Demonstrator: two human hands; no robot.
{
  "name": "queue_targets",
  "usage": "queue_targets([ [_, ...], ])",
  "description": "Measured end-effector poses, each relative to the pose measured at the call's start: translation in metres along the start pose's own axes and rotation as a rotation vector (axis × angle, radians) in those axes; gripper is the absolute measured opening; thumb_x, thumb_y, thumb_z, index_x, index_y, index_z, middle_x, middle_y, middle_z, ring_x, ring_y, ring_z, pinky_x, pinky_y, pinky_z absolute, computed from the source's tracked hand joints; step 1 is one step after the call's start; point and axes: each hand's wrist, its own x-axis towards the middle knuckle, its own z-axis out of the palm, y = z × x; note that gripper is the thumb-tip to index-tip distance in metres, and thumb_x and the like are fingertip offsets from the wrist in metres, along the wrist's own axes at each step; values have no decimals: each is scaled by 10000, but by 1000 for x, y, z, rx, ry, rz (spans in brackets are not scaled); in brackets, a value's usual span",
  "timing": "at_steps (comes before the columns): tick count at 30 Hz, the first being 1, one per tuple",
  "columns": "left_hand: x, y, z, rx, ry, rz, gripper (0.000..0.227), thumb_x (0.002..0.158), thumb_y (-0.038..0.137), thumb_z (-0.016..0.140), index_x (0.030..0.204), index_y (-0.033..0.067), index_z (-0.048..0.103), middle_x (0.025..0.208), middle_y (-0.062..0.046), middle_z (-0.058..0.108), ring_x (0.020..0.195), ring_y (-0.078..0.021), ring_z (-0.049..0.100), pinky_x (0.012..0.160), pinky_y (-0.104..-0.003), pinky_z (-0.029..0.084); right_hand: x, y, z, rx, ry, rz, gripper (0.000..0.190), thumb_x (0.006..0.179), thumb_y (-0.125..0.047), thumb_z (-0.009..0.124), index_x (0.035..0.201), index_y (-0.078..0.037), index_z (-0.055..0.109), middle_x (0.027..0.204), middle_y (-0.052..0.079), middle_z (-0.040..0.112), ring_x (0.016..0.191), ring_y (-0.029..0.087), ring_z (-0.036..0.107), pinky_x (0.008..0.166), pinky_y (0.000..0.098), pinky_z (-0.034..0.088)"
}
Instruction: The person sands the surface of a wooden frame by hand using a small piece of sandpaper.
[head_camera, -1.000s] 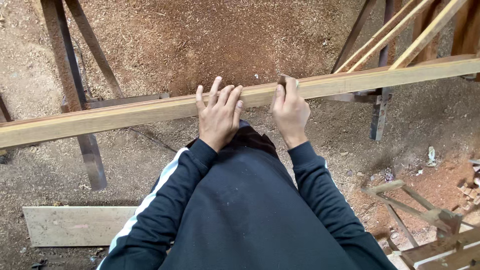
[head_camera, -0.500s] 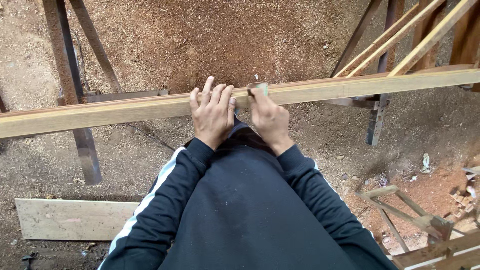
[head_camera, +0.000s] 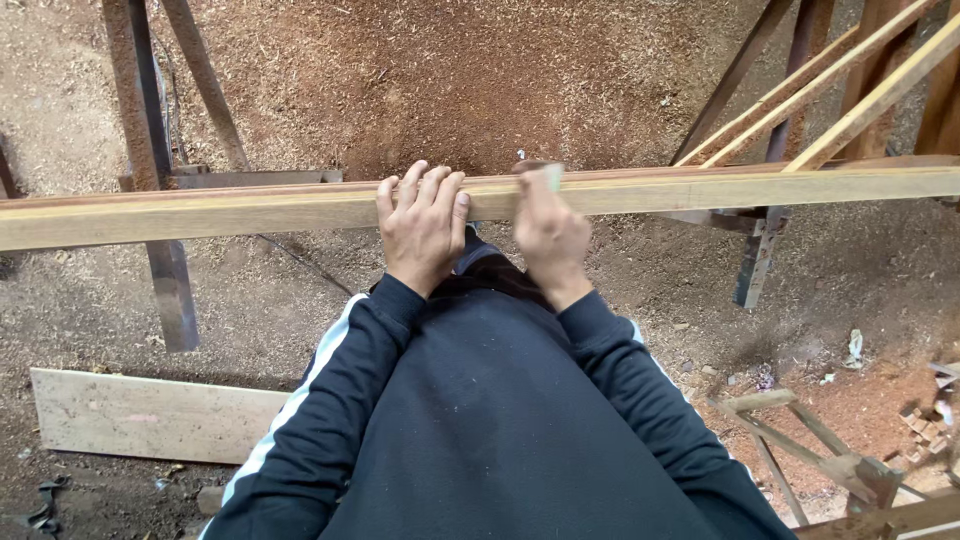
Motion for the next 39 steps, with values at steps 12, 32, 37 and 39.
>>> queue_targets([
  [12,5,7,-12,-26,16,-29,280,1096,293,524,1216,136,722,1242,-20,711,1254,-226,599,1137,-466,326,-4,-13,-3,82,-19,-203,171,986,-39,566,1131,-129,582,772,66,655,604,215,676,491,380,515],
  [32,-10,-29,-20,-48,-97,76,360,1103,303,492,1378,124,640,1398,-77,629,1453,-260,451,1254,-535,187,-4,-29,11,136,-22,-22,190,981,9,529,1142,-77,582,845,102,700,549,180,647,451,314,496],
  [37,-15,-31,-19,-29,-136,79,436,1109,318,465,1477,108,570,1529,-85,539,1517,-256,371,1271,-528,145,3,-42,21,106,1,82,134,1007,-10,556,1115,-85,583,793,92,723,526,201,671,418,357,485],
  [39,-13,-31,-17,15,-123,98,495,1111,322,438,1545,95,510,1640,-88,448,1569,-252,297,1286,-522,104,-4,-63,30,135,-58,5,46,1055,-58,578,1081,-94,567,765,93,697,568,213,687,459,357,508],
])
